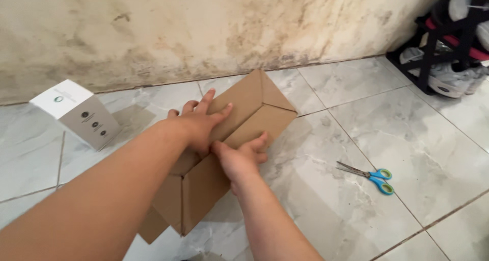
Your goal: The person flattens empty cardboard boxes by hand on the floor, pressing the flaps and sides flat, and stacks the flattened pieces together. They also unfold and flatten a small white product box and briefly pick up a pair of scissors.
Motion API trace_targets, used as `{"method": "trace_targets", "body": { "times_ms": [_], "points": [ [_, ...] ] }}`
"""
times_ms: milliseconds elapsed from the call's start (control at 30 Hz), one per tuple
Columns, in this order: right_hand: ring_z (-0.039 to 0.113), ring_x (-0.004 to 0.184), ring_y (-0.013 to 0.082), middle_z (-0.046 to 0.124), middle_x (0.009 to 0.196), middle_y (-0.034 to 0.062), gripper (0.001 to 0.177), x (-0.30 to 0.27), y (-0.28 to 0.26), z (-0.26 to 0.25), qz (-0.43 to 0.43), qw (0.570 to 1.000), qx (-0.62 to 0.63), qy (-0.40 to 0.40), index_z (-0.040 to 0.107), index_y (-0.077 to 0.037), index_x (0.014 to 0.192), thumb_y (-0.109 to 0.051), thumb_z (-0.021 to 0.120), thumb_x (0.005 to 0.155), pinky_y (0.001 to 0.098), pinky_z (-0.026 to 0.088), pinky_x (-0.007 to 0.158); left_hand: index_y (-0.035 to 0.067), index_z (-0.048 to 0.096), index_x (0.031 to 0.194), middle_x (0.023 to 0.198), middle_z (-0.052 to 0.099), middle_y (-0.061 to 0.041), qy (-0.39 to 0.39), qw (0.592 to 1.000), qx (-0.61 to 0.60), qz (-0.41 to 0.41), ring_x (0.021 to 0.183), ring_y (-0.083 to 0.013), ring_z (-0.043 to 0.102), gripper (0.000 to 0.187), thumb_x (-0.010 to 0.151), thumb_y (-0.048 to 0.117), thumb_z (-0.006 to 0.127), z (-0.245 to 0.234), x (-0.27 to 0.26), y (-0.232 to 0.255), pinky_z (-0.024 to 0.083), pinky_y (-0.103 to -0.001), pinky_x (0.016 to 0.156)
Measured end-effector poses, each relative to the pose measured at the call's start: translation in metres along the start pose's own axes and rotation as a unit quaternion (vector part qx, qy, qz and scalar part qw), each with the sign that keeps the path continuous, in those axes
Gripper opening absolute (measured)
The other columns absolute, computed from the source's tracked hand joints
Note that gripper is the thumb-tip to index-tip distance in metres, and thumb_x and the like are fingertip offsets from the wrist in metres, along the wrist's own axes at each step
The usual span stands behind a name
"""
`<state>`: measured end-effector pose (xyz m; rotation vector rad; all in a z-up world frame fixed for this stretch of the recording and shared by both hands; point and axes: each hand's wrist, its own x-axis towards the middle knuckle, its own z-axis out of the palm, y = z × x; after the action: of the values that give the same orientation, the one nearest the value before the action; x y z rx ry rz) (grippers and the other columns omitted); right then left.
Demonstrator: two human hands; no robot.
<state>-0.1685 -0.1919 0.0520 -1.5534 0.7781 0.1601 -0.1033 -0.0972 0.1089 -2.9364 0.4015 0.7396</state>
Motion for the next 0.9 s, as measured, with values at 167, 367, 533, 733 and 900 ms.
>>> {"method": "trace_targets", "body": {
  "times_ms": [167, 367, 533, 733, 900],
  "points": [
    [0.041, 0.137, 0.0359, 0.007, 0.158, 0.0169, 0.135, 0.006, 0.001, -0.004, -0.016, 0.999, 0.045, 0.004, -0.018, -0.029, 0.158, -0.026, 0.083, 0.069, 0.0479, 0.057, 0.098, 0.061, -0.005, 0.158, 0.172, -0.026, 0.004, -0.030, 0.999, -0.014, -0.008, 0.161, -0.0333, -0.004, 0.131, 0.074, 0.021, 0.088, -0.006, 0.004, 0.002, 0.016, -0.069, 0.123],
    [0.039, 0.141, 0.0367, 0.008, 0.160, 0.0152, 0.131, 0.028, 0.019, 0.007, -0.009, 0.997, 0.073, 0.000, -0.014, -0.031, 0.158, -0.029, 0.083, 0.069, 0.0531, 0.054, 0.103, 0.062, -0.005, 0.157, 0.172, -0.023, 0.004, -0.022, 0.999, -0.027, -0.014, 0.160, -0.0346, -0.004, 0.130, 0.075, 0.023, 0.088, -0.007, 0.008, -0.002, 0.014, -0.070, 0.122],
    [0.014, 0.153, 0.0425, 0.009, 0.163, 0.0202, 0.110, 0.030, 0.036, -0.011, -0.508, 0.744, -0.360, 0.241, 0.018, -0.022, 0.160, -0.057, 0.085, 0.079, 0.0672, 0.015, 0.111, 0.055, 0.020, 0.156, 0.174, -0.010, 0.000, 0.058, 0.995, -0.028, 0.075, 0.155, -0.0345, 0.020, 0.110, 0.072, 0.025, 0.084, 0.010, 0.006, -0.009, 0.034, -0.056, 0.120],
    [0.032, 0.143, 0.0356, 0.042, 0.150, 0.0148, 0.109, 0.041, -0.026, -0.090, -0.527, 0.538, -0.634, -0.176, 0.042, -0.015, 0.151, -0.050, 0.093, 0.061, 0.0748, 0.018, 0.109, 0.046, 0.034, 0.156, 0.171, -0.006, -0.007, 0.098, 0.960, 0.085, 0.248, 0.151, -0.0339, 0.016, 0.106, 0.067, 0.023, 0.087, 0.018, 0.025, -0.031, 0.028, -0.047, 0.119],
    [0.049, 0.130, 0.0324, 0.053, 0.137, 0.0134, 0.101, 0.039, -0.047, -0.081, -0.416, 0.563, -0.677, -0.227, 0.046, -0.010, 0.139, -0.036, 0.090, 0.052, 0.0429, 0.041, 0.110, 0.040, 0.046, 0.151, 0.171, -0.009, 0.001, 0.050, 0.919, 0.199, 0.336, 0.154, -0.0270, 0.010, 0.096, 0.068, 0.018, 0.088, -0.009, 0.049, -0.022, 0.024, -0.046, 0.120]
  ]
}}
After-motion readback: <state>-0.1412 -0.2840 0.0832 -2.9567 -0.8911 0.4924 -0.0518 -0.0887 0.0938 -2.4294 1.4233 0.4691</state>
